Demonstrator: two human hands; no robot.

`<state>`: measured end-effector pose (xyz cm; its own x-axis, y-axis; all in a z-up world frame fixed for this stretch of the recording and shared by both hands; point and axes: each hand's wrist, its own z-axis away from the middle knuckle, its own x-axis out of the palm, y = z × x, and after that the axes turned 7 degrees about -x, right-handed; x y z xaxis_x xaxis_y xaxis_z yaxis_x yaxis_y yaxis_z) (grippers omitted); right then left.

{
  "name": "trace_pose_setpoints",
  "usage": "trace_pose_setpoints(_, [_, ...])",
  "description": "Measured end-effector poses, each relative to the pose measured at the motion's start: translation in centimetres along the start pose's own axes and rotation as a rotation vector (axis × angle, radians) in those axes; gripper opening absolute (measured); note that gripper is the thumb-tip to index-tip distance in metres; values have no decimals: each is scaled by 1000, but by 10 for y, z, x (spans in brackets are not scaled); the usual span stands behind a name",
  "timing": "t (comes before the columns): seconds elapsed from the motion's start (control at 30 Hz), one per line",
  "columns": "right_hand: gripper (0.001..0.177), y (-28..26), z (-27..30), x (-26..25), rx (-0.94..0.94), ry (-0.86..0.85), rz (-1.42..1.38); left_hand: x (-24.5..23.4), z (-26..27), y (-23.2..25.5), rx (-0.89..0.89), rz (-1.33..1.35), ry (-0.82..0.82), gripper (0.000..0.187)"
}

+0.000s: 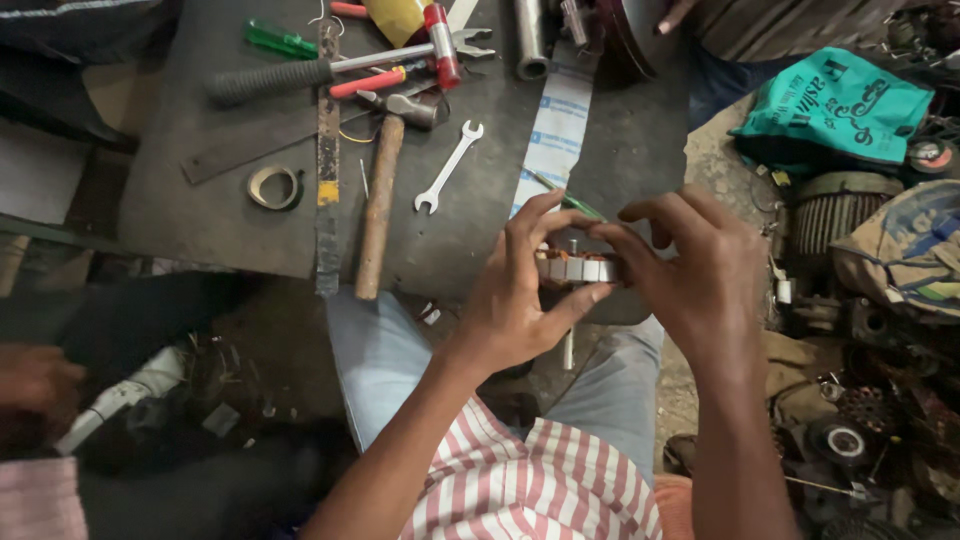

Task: The person holds a cylindrical motor stator and repeatedly inserts and adjusts copper wire into its slots by hand. The workbench is cluttered with tools and parts, and the person rotates the stator to access different slots.

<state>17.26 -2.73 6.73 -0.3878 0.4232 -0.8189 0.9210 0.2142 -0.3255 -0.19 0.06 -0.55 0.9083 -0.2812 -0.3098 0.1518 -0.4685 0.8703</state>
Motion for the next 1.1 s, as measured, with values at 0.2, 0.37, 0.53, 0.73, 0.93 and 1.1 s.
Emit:
trace_pose_setpoints(0.2, [25,2,0,2,-49,57,-18,2,-3,4,-160,187,-97,99])
trace_pose_setpoints(0.37, [27,15,10,6,26,104,-58,3,-4,1,-213,289,-88,96])
trace_pose_setpoints(0.53, [12,21,33,-1,100,77,-135,2,-3,0,-167,224,-88,92])
trace_pose_setpoints(0.73, [10,4,57,-20,205,-77,-241,5,-3,-3,-195,337,-120,84])
trace_pose_setpoints(0.93, [16,-18,60,-23,316,-100,-263,1,-4,-6,-195,354,-140,78])
trace_pose_setpoints(1.1, [22,-22,68,-16,218,-104,-322,-8,-7,-9,-203,274,-210,78])
